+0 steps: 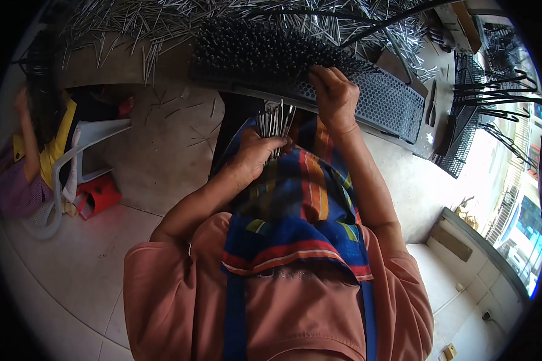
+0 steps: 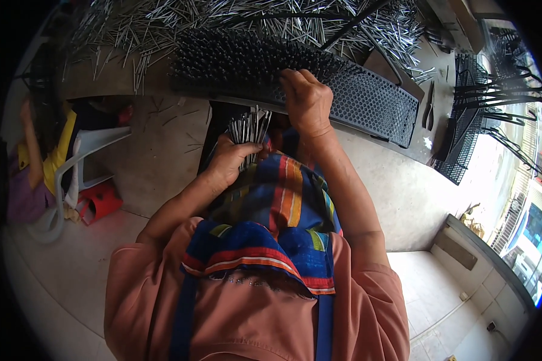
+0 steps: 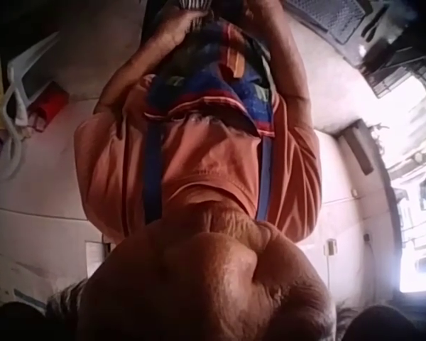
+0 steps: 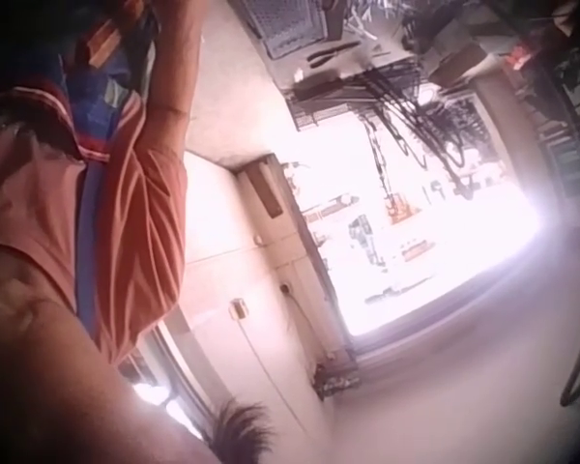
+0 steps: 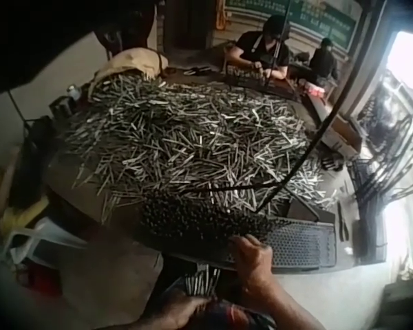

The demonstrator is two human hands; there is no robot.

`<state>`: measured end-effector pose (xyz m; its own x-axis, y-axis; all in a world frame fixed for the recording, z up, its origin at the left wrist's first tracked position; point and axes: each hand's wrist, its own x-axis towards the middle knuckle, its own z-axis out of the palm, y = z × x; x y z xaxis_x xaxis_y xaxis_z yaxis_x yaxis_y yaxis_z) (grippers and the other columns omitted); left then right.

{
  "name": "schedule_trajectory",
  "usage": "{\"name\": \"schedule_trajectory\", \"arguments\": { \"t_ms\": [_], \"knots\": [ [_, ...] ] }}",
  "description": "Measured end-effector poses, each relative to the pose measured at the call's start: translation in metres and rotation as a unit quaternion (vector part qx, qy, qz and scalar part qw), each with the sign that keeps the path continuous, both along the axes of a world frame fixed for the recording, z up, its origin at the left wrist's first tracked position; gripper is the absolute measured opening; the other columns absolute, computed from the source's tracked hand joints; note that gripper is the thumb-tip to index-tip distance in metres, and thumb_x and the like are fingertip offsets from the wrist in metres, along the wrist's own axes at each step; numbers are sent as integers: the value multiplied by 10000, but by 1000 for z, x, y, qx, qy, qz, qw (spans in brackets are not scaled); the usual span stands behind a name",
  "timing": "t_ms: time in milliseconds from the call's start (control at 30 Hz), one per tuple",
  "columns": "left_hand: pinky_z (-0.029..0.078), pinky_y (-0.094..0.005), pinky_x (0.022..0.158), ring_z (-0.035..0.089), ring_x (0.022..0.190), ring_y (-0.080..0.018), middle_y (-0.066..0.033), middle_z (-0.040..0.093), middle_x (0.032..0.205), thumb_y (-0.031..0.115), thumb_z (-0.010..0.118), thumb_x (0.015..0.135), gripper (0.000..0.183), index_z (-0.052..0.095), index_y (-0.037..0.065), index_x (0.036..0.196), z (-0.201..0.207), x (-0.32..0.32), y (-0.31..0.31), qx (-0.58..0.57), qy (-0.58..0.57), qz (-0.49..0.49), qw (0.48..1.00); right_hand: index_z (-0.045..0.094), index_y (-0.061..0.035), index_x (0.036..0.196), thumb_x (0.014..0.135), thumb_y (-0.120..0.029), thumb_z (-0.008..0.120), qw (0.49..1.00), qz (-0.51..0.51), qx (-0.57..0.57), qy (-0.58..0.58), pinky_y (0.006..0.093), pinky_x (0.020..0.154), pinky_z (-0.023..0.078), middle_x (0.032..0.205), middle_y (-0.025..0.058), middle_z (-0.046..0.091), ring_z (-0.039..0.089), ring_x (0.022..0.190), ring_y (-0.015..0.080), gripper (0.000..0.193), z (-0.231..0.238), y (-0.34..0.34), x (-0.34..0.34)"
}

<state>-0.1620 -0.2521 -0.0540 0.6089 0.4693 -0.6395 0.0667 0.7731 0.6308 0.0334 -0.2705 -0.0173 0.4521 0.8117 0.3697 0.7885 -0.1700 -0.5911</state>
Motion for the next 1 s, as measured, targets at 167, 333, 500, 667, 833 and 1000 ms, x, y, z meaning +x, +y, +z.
{"name": "schedule_trajectory", "arguments": {
  "t_ms": [167,333,500,667,833,1000],
  "knots": [
    [568,-331,658,696,704,-236,-166,700,796,-78,627,761,164,660,-73,921,14,1,4,-20,-24,43,999,706,-70,979,828,-92,683,1000,-10,-15,-26,338,585,496,797,108,650,653,675,294,155,0,0,4],
    [582,-361,711,703,741,-247,-182,700,813,-78,621,761,177,662,-83,933,17,-3,5,-53,-25,49,997,692,-109,1074,868,-151,641,995,-36,-74,-61,365,588,503,829,106,666,658,693,298,216,1,-1,7],
    [581,-363,709,701,744,-253,-180,702,824,-56,619,771,154,673,-90,912,20,-2,5,-59,-30,43,997,640,-148,1192,870,-151,633,983,15,-141,-116,383,584,509,842,97,680,659,689,302,322,4,-3,1],
    [579,-359,710,699,743,-250,-164,703,832,-76,616,759,201,666,-81,954,13,-7,6,-64,-44,48,996,625,-153,1217,815,-136,667,989,-13,-94,-112,393,578,510,830,81,664,649,682,302,405,-1,-15,-6],
    [589,-341,707,700,749,-246,-148,700,857,-125,614,738,333,629,-43,1060,12,-7,-4,-38,-48,59,996,682,-129,1071,754,-119,694,983,131,12,-130,356,547,495,829,52,601,610,645,260,317,1,-1,-24],
    [591,-352,708,701,742,-251,-150,701,853,-124,616,738,284,646,-53,1011,11,-7,-1,-15,-30,51,998,690,-81,927,805,-56,667,985,96,97,-108,355,539,484,746,73,613,621,622,274,126,-7,9,-18]
  ]
}}
